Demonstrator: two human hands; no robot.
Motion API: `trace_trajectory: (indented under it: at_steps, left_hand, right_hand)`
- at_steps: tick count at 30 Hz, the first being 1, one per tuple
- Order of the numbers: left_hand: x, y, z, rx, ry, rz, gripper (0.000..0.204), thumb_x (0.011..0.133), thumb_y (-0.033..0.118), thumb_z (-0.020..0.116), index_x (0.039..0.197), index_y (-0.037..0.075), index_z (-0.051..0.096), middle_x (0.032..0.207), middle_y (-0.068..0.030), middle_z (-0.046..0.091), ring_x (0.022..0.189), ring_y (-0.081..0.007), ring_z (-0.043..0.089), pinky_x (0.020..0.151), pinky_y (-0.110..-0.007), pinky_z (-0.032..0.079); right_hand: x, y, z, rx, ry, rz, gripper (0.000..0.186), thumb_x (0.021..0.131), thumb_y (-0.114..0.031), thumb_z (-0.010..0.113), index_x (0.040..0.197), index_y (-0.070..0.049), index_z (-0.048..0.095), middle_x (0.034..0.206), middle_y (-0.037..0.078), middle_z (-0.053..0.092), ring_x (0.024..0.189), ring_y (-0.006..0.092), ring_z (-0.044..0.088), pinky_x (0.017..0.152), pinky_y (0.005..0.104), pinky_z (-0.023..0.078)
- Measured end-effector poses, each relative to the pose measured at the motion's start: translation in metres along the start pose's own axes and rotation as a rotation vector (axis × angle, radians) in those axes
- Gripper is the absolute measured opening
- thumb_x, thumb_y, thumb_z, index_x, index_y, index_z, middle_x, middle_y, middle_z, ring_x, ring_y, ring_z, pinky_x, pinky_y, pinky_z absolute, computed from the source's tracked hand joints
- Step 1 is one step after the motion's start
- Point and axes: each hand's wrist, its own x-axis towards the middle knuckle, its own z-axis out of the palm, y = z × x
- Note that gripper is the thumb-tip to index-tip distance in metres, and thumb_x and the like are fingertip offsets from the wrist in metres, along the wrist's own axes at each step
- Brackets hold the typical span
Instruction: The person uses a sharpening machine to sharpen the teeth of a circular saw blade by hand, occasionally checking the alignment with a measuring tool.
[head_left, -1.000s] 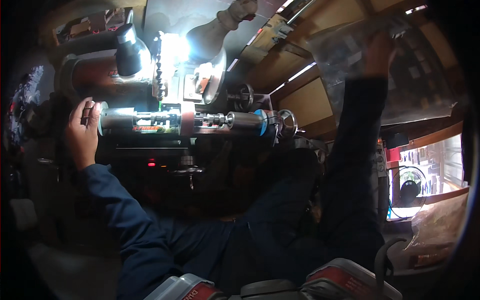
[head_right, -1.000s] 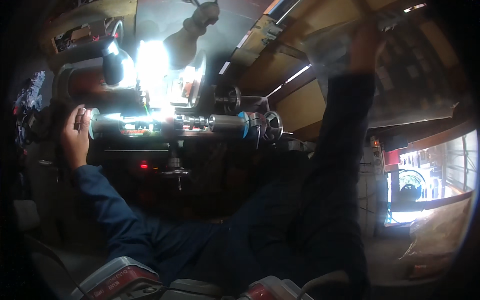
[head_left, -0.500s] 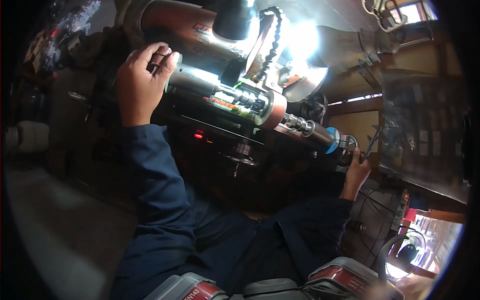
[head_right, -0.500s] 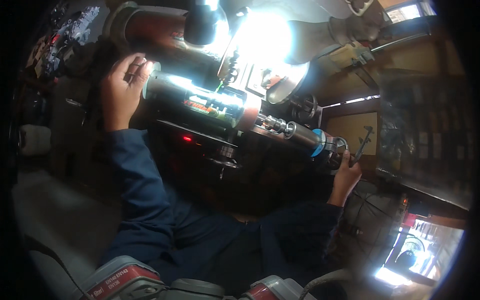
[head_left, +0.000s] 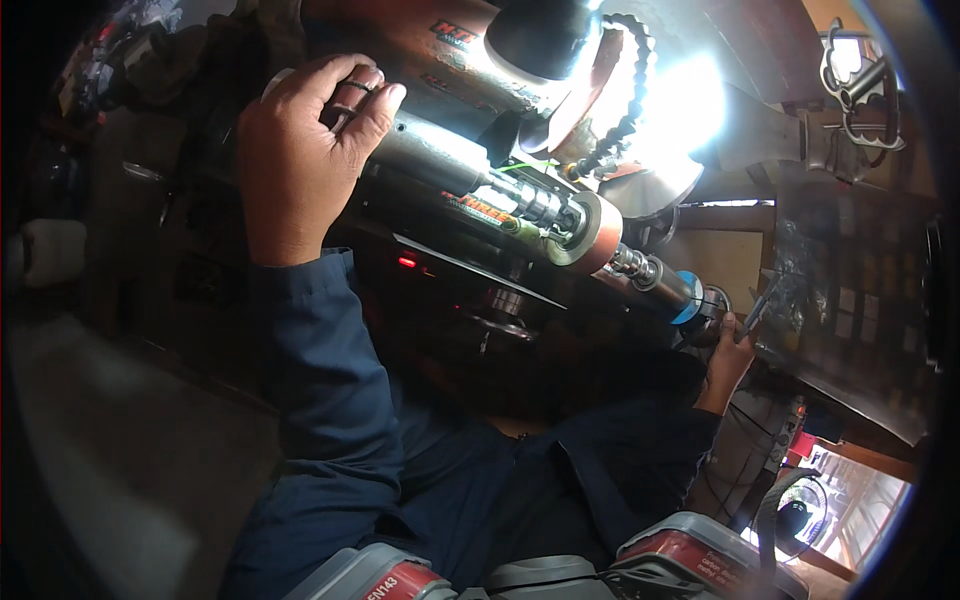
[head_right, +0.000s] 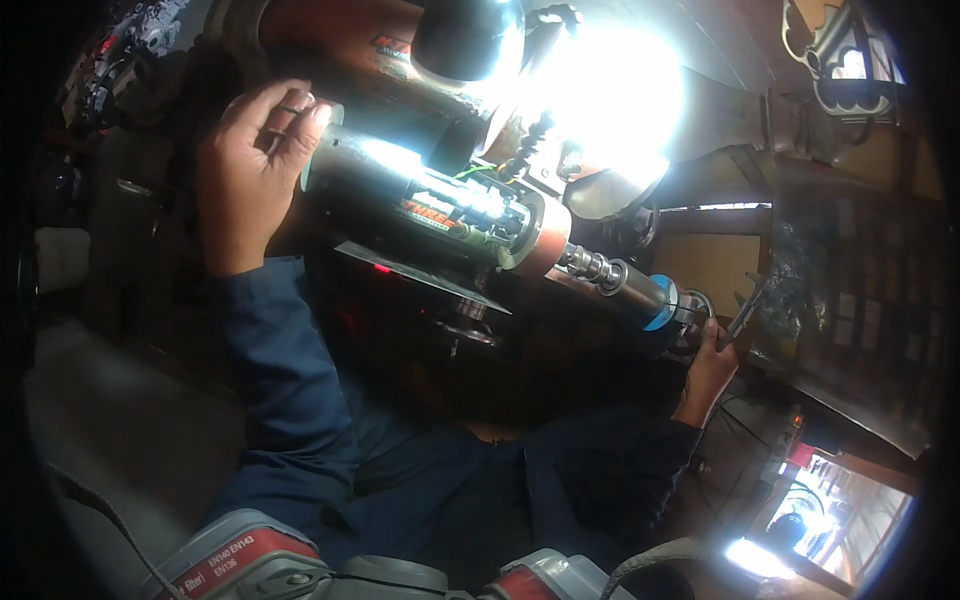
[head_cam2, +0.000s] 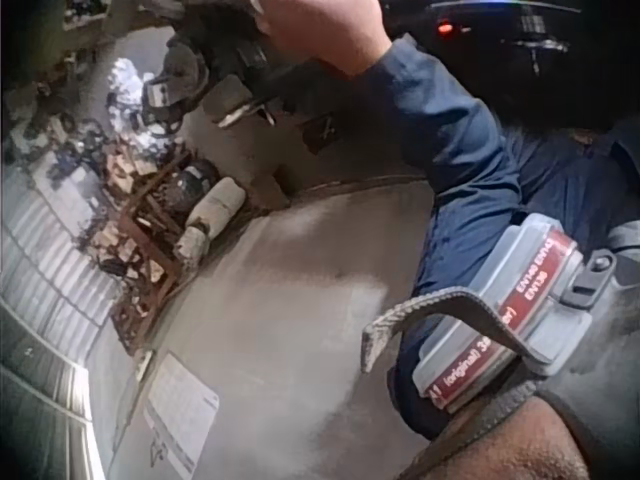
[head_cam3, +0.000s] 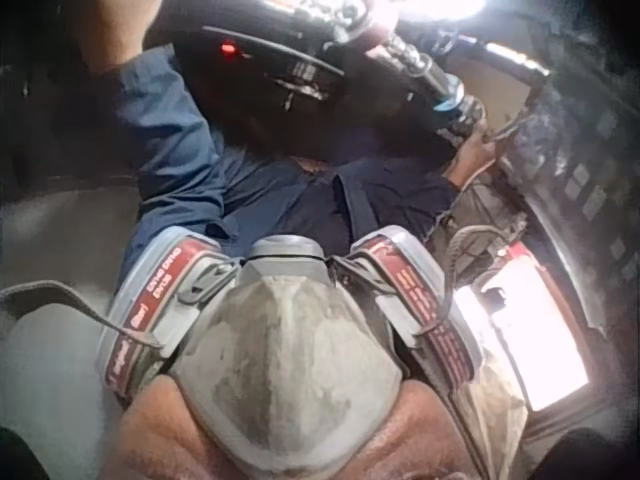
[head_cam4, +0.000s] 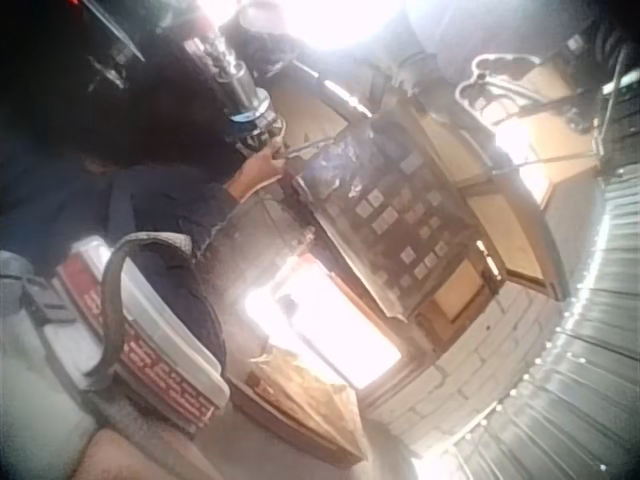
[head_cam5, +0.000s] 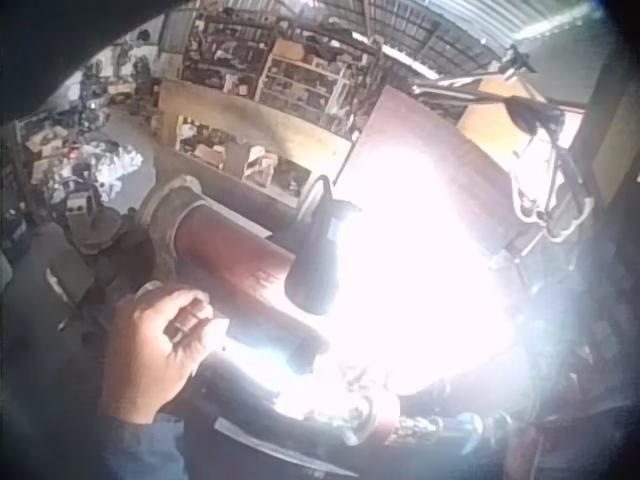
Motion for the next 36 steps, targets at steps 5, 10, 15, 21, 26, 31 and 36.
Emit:
trace_trajectory:
  at_steps: [5, 10, 15, 21, 26, 31, 36]
  left_hand:
    - [0.001, 0.002, 0.001, -0.012, 0.005, 0.031, 0.022, 0.076, 0.02, 0.079, 0.087, 0.004, 0.069, 0.076, -0.0058, 0.069, 0.064, -0.0179, 0.064, 0.06, -0.03, 0.051]
    - [0.001, 0.0, 0.0, 0.006, 0.017, 0.063, 0.023, 0.076, 0.02, 0.079, 0.088, 0.004, 0.069, 0.076, -0.0055, 0.068, 0.065, -0.0174, 0.064, 0.06, -0.03, 0.051]
    - [-0.002, -0.003, 0.003, -0.071, 0.005, -0.008, 0.023, 0.077, 0.019, 0.078, 0.09, 0.003, 0.069, 0.075, -0.0061, 0.067, 0.065, -0.0159, 0.064, 0.059, -0.028, 0.051]
    - [-0.007, -0.003, -0.002, -0.04, 0.017, 0.023, 0.022, 0.078, 0.015, 0.078, 0.093, 0.002, 0.068, 0.078, -0.0065, 0.066, 0.064, -0.015, 0.064, 0.059, -0.026, 0.052]
    - [-0.01, -0.001, -0.001, -0.079, 0.034, 0.07, 0.024, 0.077, 0.012, 0.079, 0.096, 0.003, 0.068, 0.081, -0.0063, 0.066, 0.068, -0.0143, 0.064, 0.06, -0.025, 0.051]
    - [-0.011, 0.0, -0.006, -0.062, 0.024, 0.065, 0.025, 0.076, 0.011, 0.079, 0.097, 0.003, 0.068, 0.082, -0.0056, 0.066, 0.069, -0.0132, 0.064, 0.061, -0.024, 0.052]
    - [-0.011, 0.003, -0.005, -0.042, 0.002, 0.046, 0.025, 0.076, 0.01, 0.079, 0.097, 0.002, 0.068, 0.082, -0.0055, 0.066, 0.07, -0.0123, 0.063, 0.061, -0.024, 0.052]
  right_hand:
    - [-0.013, -0.001, -0.003, -0.055, 0.067, -0.015, 0.046, 0.095, -0.037, 0.058, 0.109, 0.007, 0.064, 0.09, 0.011, 0.066, 0.08, 0.021, 0.061, 0.075, 0.0331, 0.048]
    - [-0.061, -0.045, -0.005, 0.834, -0.077, -0.06, 0.048, 0.1, -0.035, 0.048, 0.132, 0.001, 0.049, 0.076, 0.002, 0.047, 0.061, 0.0122, 0.048, 0.056, 0.0237, 0.043]
    - [-0.153, -0.125, 0.025, 1.068, -0.518, -0.135, 0.059, 0.1, -0.034, 0.049, 0.147, -0.008, 0.026, 0.073, 0.001, 0.041, 0.052, 0.0082, 0.041, 0.043, 0.0214, 0.034]
    - [-0.21, -0.174, 0.049, 1.427, -1.006, 0.248, 0.05, 0.102, -0.035, 0.043, 0.142, -0.009, 0.027, 0.069, 0.001, 0.04, 0.046, 0.0084, 0.036, 0.041, 0.0218, 0.031]
    - [-0.223, -0.184, 0.059, 1.465, -1.12, 0.352, 0.051, 0.102, -0.037, 0.042, 0.145, -0.015, 0.027, 0.068, -0.001, 0.035, 0.047, 0.0077, 0.031, 0.04, 0.0224, 0.029]
    - [-0.226, -0.197, 0.063, 1.355, -1.056, 0.472, 0.049, 0.103, -0.036, 0.036, 0.142, -0.008, 0.028, 0.067, -0.003, 0.03, 0.05, 0.0077, 0.029, 0.041, 0.0225, 0.026]
    - [-0.228, -0.204, 0.065, 1.311, -1.022, 0.53, 0.045, 0.104, -0.037, 0.032, 0.135, -0.004, 0.036, 0.065, -0.004, 0.03, 0.049, 0.0074, 0.028, 0.042, 0.0228, 0.026]
